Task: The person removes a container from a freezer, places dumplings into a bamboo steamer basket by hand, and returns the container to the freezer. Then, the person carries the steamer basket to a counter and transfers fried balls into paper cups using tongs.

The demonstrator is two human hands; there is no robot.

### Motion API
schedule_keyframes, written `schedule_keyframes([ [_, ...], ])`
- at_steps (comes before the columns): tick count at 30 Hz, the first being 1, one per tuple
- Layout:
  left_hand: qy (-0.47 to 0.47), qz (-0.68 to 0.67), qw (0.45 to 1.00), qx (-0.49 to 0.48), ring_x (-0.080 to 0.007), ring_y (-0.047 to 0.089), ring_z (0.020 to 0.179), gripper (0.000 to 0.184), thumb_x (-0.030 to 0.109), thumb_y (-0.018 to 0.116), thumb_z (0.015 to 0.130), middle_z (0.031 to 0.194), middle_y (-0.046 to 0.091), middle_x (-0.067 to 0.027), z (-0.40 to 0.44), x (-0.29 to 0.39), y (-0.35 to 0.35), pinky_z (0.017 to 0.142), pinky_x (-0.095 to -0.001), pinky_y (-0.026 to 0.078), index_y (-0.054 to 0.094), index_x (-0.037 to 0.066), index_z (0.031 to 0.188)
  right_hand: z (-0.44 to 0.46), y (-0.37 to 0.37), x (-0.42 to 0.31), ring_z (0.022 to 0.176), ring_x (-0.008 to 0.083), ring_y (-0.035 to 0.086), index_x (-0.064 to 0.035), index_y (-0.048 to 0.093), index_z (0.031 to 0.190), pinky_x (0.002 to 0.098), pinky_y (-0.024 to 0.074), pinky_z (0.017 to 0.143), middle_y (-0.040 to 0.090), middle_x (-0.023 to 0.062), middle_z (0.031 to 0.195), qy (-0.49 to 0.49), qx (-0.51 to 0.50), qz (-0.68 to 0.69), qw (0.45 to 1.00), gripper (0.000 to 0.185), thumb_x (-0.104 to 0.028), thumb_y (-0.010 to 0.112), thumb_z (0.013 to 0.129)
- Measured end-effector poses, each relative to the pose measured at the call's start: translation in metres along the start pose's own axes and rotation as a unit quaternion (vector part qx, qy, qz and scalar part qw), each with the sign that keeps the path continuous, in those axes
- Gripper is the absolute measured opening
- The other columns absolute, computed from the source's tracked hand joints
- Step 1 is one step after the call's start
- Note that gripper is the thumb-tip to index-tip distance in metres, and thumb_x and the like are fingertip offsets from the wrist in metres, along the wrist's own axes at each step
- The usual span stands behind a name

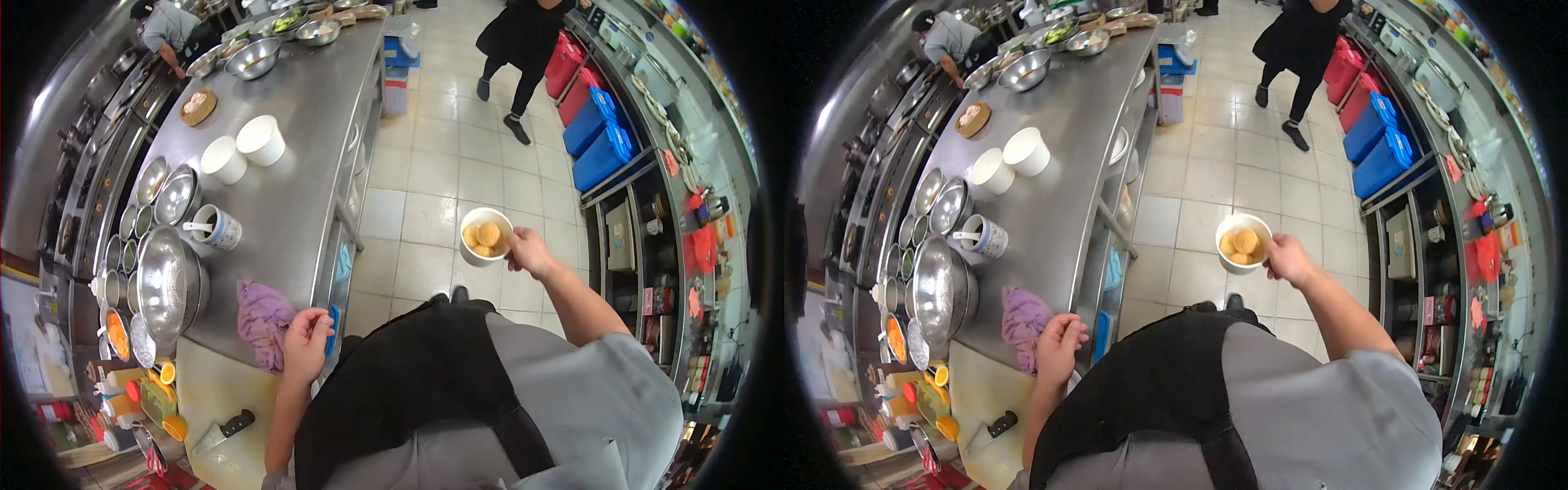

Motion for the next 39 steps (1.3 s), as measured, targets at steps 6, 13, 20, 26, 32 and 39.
schedule_keyframes([
  [6,-0.009,0.072,0.997,-0.006,-0.0069,0.058,0.071,0.015,0.016,0.059,0.098,0.086,0.064,-0.0023,0.025,-0.014,0.046,0.059,-0.0202,0.045,0.060,0.004,0.107,-0.023,-0.054,0.096,0.049,0.0188,0.061,0.0044,0.061,0.096,0.0327,0.0495,0.042,0.063,0.0127,0.071,0.029,0.045,0.043,0.998,0.030,-0.020,0.045,0.090],
  [13,-0.064,0.141,0.982,-0.104,-0.0062,0.056,0.066,0.014,0.021,0.059,0.099,0.083,0.063,-0.0005,0.040,-0.066,0.161,0.055,-0.0213,0.042,0.060,0.006,0.100,-0.038,-0.172,0.177,0.047,0.0184,0.060,0.0030,0.063,0.094,0.0341,0.0493,0.043,0.064,0.0106,0.072,0.047,0.125,0.096,0.986,0.031,-0.022,0.045,0.090],
  [20,-0.018,0.274,0.937,-0.216,-0.0074,0.054,0.068,0.014,0.018,0.064,0.095,0.075,0.060,0.0014,0.077,-0.188,0.235,0.062,-0.0229,0.044,0.062,0.004,0.091,-0.078,-0.350,0.317,0.047,0.0203,0.063,0.0000,0.063,0.089,0.0343,0.0503,0.043,0.064,0.0107,0.068,0.095,0.303,0.173,0.932,0.028,-0.024,0.049,0.091],
  [26,-0.036,0.348,0.898,-0.267,-0.0089,0.054,0.067,0.014,0.016,0.064,0.094,0.074,0.060,-0.0006,0.099,-0.199,0.302,0.063,-0.0247,0.045,0.061,0.003,0.090,-0.202,-0.540,0.454,0.052,0.0263,0.068,0.0038,0.064,0.090,0.0378,0.0550,0.048,0.067,0.0178,0.068,0.181,0.502,0.104,0.839,0.038,-0.030,0.047,0.095],
  [32,-0.075,0.388,0.882,-0.257,-0.0100,0.054,0.066,0.015,0.016,0.064,0.093,0.073,0.061,-0.0027,0.093,-0.137,0.357,0.062,-0.0263,0.045,0.061,0.002,0.089,-0.347,-0.664,0.591,0.048,0.0266,0.062,0.0032,0.064,0.075,0.0418,0.0485,0.045,0.064,0.0180,0.063,0.283,0.628,0.176,0.703,0.045,-0.031,0.042,0.095],
  [39,-0.105,0.394,0.891,-0.200,-0.0112,0.054,0.064,0.016,0.015,0.064,0.093,0.073,0.061,-0.0052,0.084,-0.078,0.379,0.061,-0.0282,0.045,0.061,0.001,0.088,-0.421,-0.677,0.656,0.055,0.0218,0.060,-0.0014,0.059,0.096,0.0364,0.0461,0.046,0.058,0.0100,0.070,0.229,0.726,0.414,0.499,0.025,-0.022,0.047,0.088],
])
Point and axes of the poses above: each hand's wrist, its own z-axis towards the middle knuckle, its own y-axis out of the palm, x = y × z, the point moved 10 cm from there along z, towards the middle knuckle
